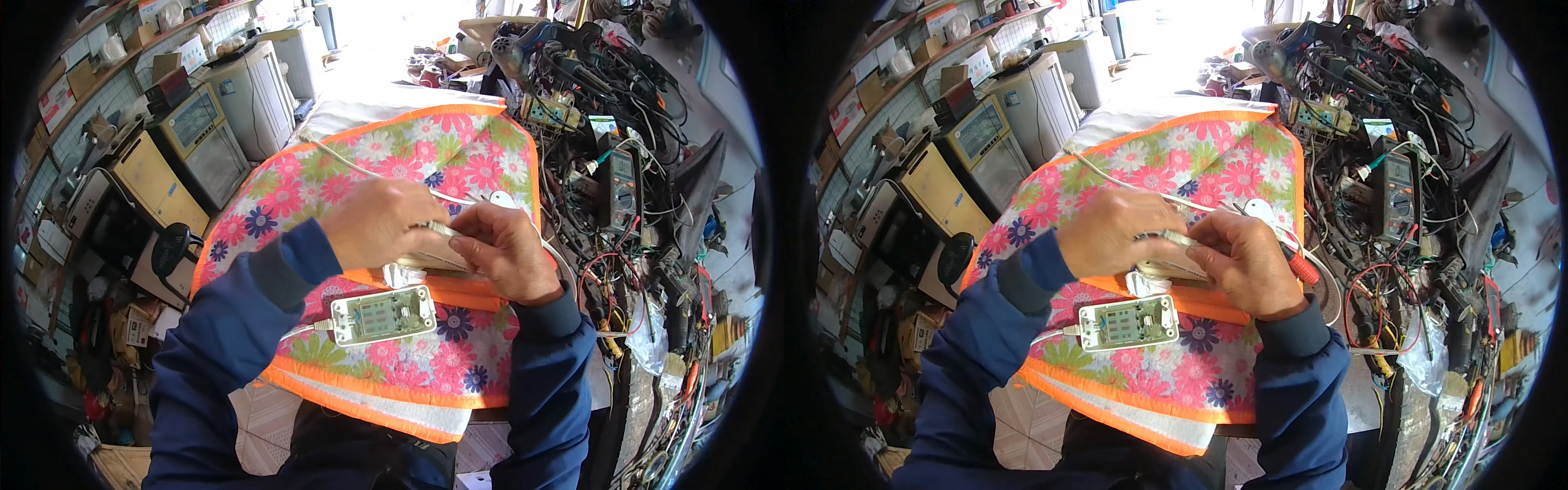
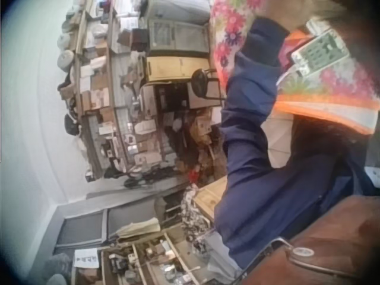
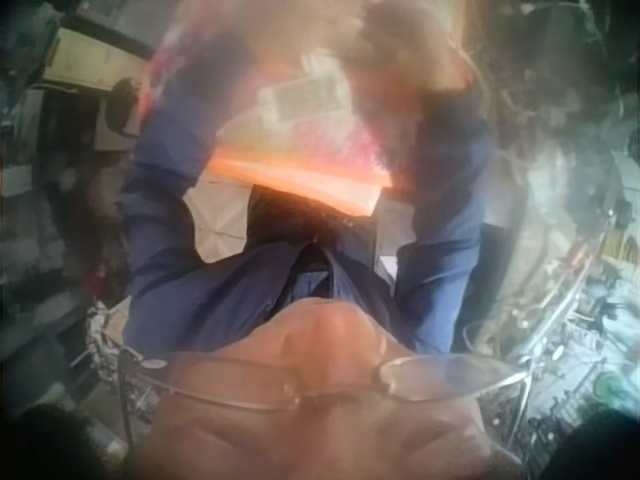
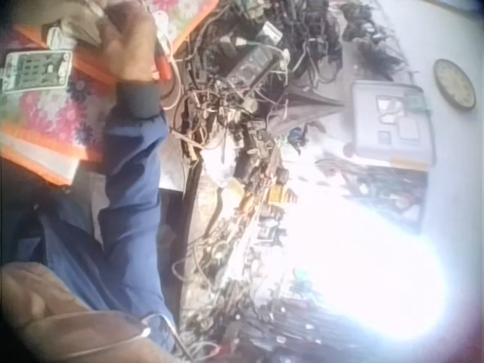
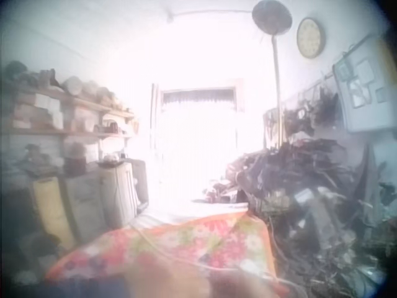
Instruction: The person disassembles a white power strip, uses a multimeter to test the internal circuit board, and manipulates the power cord with pliers. The person then reassembles the power strip casing.
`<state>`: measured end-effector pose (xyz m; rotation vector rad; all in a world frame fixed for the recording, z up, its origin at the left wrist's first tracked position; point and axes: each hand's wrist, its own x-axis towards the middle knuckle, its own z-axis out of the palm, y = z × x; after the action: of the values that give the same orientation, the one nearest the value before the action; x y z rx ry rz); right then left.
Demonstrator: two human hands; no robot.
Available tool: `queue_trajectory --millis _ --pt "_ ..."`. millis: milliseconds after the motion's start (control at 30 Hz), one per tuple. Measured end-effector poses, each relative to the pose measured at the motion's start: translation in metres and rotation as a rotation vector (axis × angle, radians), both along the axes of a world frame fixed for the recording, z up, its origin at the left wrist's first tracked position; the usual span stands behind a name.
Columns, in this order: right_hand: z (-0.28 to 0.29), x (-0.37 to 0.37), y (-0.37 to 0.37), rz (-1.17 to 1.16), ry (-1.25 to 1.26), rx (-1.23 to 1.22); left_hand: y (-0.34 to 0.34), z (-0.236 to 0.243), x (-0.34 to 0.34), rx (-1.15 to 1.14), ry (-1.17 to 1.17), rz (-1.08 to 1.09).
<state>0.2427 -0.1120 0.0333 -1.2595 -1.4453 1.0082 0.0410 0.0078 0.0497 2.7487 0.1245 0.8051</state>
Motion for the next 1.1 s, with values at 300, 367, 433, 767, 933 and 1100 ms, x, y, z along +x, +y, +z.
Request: queue_trajectory --millis 300,367,433,767,933,1100 --pt "-0.022 0.02 0.012 -0.227 -0.564 0.182 0.037 0.073 0.036 -0.304 0.062 0.103" --pt "-0.027 0.017 0.016 -0.255 -0.501 0.18 0.029 0.067 0.063 -0.476 -0.101 -0.182" --pt "-0.028 0.022 0.015 -0.304 -0.474 0.171 0.024 0.067 0.073 -0.391 0.055 -0.077" --pt "-0.039 0.018 0.023 -0.491 -0.539 0.242 0.042 -0.001 0.029 0.026 0.46 0.373" --pt "-0.041 0.014 0.025 -0.542 -0.57 0.332 0.039 -0.012 0.037 0.029 0.371 0.283" --pt "-0.034 0.008 0.023 -0.478 -0.497 0.28 0.048 -0.019 0.037 -0.176 0.33 0.18"
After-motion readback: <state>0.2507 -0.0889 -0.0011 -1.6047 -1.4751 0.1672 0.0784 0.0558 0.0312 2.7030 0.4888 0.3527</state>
